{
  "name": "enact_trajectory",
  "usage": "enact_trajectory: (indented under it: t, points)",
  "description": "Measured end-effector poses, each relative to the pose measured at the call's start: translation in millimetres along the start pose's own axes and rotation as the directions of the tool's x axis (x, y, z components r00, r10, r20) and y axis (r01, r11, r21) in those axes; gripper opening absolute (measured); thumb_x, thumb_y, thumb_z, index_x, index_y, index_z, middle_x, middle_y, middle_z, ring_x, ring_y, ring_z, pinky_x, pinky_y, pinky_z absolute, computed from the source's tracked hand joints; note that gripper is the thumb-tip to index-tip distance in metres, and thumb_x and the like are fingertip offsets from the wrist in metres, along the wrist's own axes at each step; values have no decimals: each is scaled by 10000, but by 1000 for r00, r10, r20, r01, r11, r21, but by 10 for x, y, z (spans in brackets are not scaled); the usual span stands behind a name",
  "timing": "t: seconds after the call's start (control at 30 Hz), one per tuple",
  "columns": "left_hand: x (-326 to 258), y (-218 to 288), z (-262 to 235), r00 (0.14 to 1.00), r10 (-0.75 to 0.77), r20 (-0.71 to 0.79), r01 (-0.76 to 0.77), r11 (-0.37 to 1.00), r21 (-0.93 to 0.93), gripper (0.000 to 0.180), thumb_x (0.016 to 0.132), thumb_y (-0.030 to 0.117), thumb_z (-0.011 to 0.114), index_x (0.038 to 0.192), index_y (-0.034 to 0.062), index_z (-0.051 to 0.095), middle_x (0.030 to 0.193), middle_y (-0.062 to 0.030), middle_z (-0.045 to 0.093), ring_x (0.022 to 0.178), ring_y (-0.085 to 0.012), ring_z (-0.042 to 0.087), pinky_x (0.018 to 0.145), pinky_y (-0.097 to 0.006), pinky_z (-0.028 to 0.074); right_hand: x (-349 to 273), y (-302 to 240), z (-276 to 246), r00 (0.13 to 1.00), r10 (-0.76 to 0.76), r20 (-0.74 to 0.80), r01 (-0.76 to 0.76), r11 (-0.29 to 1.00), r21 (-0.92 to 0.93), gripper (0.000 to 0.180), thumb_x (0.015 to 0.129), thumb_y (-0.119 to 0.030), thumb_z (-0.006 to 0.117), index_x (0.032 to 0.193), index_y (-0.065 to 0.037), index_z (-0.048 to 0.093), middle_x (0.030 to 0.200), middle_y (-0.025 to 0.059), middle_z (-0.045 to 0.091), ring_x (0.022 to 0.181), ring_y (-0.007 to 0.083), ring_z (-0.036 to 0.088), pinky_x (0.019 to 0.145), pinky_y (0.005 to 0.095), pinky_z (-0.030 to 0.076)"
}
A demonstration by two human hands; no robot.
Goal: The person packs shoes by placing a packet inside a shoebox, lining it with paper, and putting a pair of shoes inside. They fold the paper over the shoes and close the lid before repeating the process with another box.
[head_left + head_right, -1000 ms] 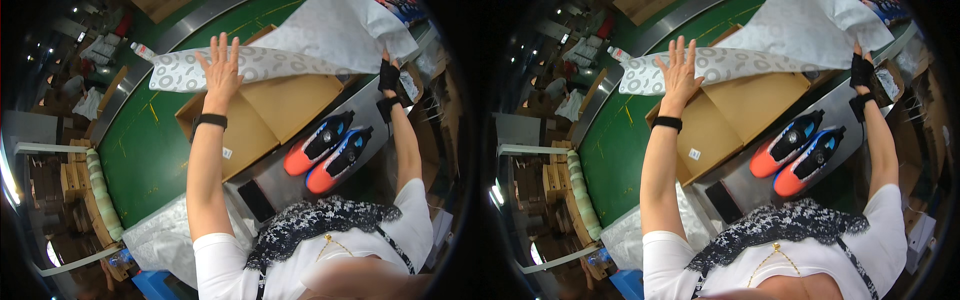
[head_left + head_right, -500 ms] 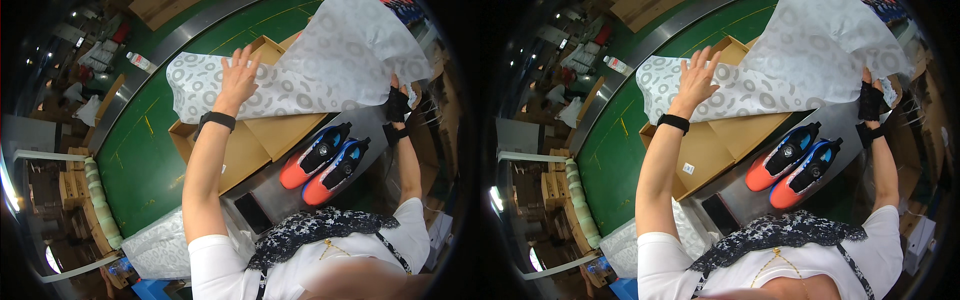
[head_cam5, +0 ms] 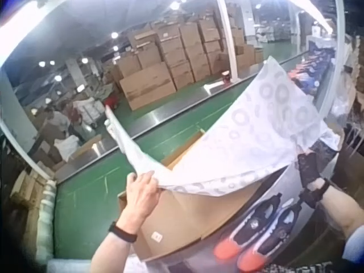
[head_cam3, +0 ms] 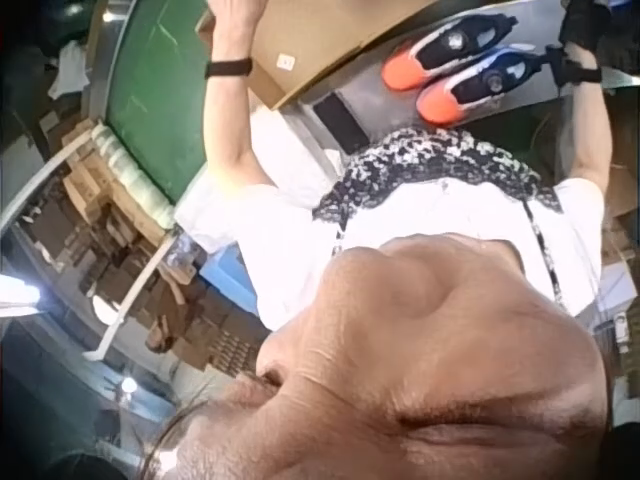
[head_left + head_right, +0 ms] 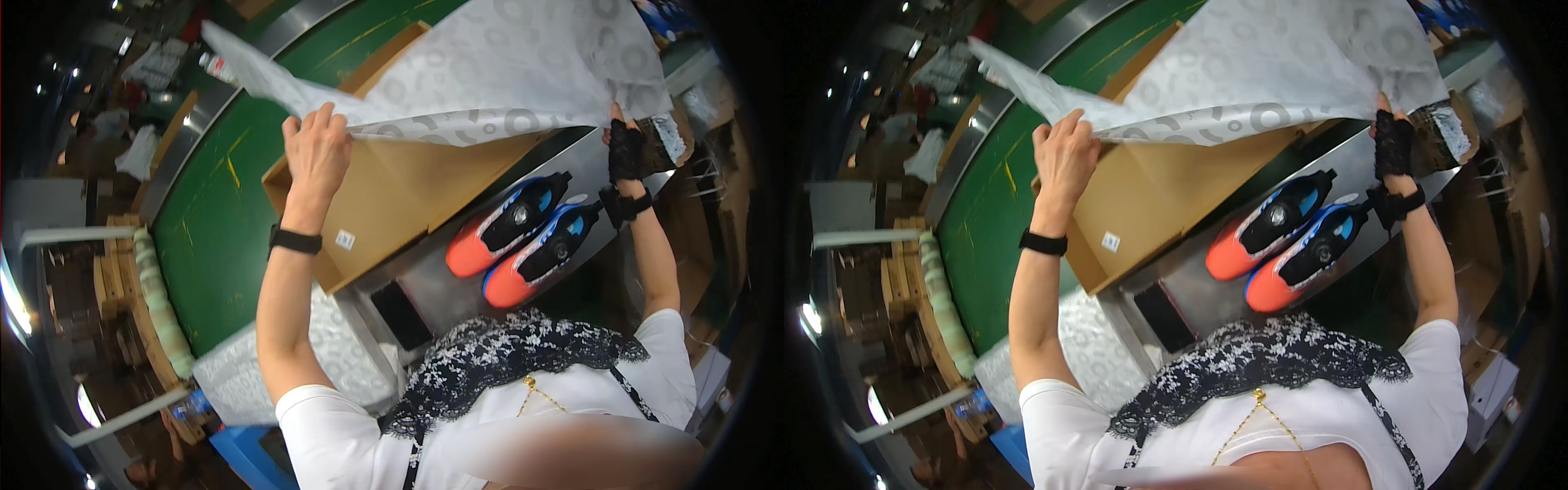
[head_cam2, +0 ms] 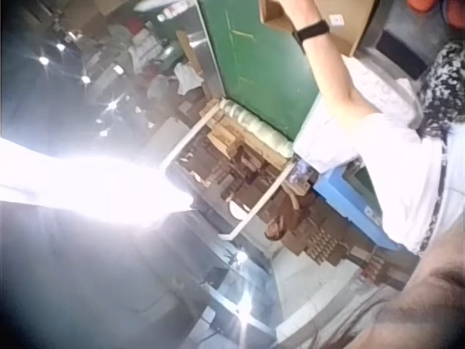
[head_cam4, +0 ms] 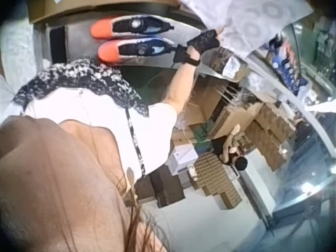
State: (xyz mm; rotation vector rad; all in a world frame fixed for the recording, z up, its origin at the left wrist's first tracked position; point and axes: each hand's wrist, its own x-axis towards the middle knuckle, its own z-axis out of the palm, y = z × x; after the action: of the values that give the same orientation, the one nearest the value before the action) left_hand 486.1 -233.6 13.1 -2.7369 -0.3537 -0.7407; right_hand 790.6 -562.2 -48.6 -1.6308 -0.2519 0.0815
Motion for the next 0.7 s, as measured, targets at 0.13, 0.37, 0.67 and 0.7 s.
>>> enact_trajectory:
  t: [0.13,0.37,0.67,0.7]
  points:
    - [-957,167,-253,848,-363,386,352,930,101,167,639,120,608,770,30,561,1086,-163,502,782,-274,563,740,-416,375,0,125,327,998,23,63,-12,984,-178,405,785,-398,542,597,-47,471,488,-25,397,441,83,377,424,253,284]
    - [-1843,241,-476,121,-626,771,664,-526,-531,696,745,387,618,1227,-9,309,1176,-240,419,652,-226,586,390,-294,411,76,678,450,975,157,159,-72,895,-439,440,825,-354,484,1008,46,472,891,182,553,775,270,528,675,337,407]
    - [-2851,-213,27,-150,-940,-306,981,-105,-160,781,669,468,662,1149,-40,313,965,-179,423,782,-268,499,541,-355,429,-390,288,82,943,-223,248,323,799,-507,415,692,-341,651,795,34,504,654,86,536,517,155,473,509,302,383]
    - [-2701,-151,-105,-228,-928,-294,974,-216,-74,840,607,518,687,1126,-37,329,1030,-189,403,908,-285,427,723,-380,405,-539,181,-80,906,-154,394,383,696,-608,413,660,-303,672,843,24,498,732,102,552,591,178,502,561,300,397]
